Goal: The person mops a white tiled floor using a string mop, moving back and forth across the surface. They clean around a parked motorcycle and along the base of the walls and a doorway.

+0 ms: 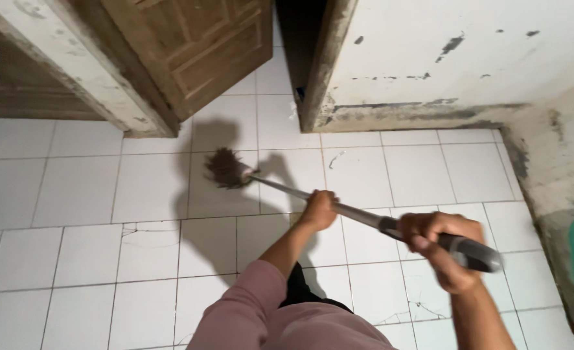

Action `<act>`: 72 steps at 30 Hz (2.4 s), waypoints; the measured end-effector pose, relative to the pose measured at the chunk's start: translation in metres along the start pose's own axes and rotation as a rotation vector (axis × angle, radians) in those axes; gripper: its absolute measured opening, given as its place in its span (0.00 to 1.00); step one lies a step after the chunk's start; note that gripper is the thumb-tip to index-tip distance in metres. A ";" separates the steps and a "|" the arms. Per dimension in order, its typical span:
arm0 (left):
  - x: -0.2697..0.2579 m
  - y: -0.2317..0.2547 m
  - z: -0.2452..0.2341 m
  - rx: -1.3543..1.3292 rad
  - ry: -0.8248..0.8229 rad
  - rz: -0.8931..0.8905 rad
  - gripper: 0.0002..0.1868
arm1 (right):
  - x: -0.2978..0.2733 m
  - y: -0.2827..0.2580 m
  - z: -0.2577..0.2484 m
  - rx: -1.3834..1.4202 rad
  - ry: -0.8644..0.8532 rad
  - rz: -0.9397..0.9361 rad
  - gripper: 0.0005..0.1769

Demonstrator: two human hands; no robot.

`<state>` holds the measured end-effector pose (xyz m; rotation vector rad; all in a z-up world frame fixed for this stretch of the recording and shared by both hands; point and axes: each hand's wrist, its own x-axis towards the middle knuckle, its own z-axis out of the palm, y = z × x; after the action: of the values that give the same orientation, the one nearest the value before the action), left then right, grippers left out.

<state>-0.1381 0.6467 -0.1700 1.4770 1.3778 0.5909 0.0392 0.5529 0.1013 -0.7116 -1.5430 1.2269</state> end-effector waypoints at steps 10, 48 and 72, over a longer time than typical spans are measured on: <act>0.060 0.056 0.142 0.035 -0.315 0.621 0.07 | -0.036 -0.060 -0.007 -0.545 0.470 0.072 0.13; 0.088 0.005 -0.046 0.303 -0.367 0.496 0.10 | 0.079 -0.009 0.043 -0.200 0.407 0.020 0.10; 0.068 -0.022 -0.126 0.281 -0.471 0.272 0.10 | 0.082 0.048 0.091 0.111 0.599 -0.109 0.08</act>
<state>-0.2407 0.7483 -0.1584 1.9023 0.9228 0.1922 -0.0790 0.6082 0.0852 -0.8183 -0.9958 0.8985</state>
